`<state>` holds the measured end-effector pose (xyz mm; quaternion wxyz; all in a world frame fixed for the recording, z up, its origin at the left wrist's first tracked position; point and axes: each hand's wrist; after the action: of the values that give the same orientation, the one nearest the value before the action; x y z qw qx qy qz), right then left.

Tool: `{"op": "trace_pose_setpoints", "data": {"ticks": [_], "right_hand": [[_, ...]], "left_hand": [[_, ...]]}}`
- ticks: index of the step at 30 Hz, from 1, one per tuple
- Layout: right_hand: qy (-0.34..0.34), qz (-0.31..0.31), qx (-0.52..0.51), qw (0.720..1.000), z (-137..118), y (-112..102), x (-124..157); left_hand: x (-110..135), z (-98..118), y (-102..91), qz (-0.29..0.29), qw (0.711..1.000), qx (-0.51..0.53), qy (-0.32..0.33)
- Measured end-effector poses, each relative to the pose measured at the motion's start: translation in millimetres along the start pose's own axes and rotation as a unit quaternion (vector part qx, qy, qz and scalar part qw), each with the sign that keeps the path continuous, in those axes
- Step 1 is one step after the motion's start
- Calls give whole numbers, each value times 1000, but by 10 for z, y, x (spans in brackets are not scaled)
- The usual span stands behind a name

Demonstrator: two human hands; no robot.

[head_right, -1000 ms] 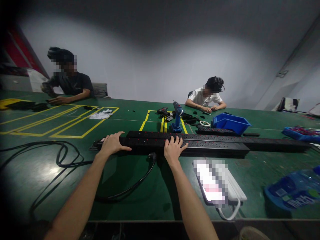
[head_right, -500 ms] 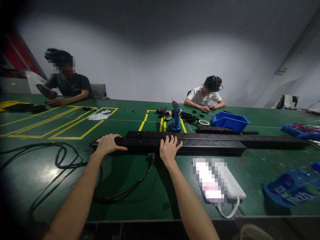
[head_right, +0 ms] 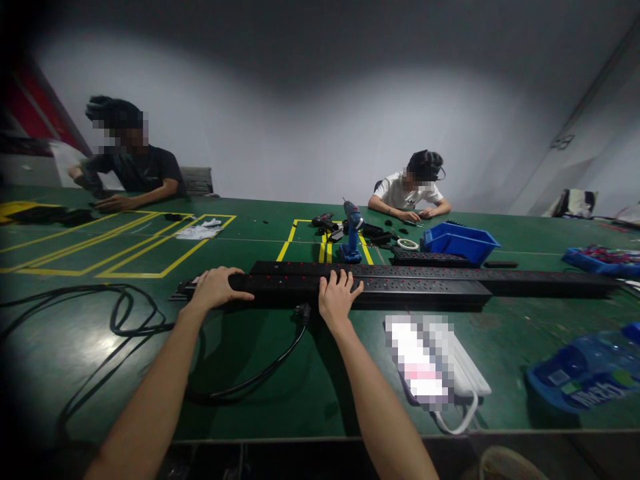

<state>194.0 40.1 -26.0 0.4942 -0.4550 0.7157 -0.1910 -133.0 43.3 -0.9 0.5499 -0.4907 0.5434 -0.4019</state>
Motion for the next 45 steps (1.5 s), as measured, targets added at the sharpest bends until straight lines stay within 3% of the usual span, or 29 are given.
{"op": "trace_pose_setpoints", "data": {"ticks": [45], "right_hand": [[-22,36,-15,999,24,101,6]], "left_hand": [[-40,-84,71,5,1000,8,2]]}}
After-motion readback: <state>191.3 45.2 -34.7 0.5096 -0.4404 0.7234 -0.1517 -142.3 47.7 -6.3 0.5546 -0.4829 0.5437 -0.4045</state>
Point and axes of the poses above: each hand's wrist, its own x-axis away from the middle knuckle, its own y-axis out of the palm, z = x × y, and after that the axes turned 15 degrees about -x, right-handed
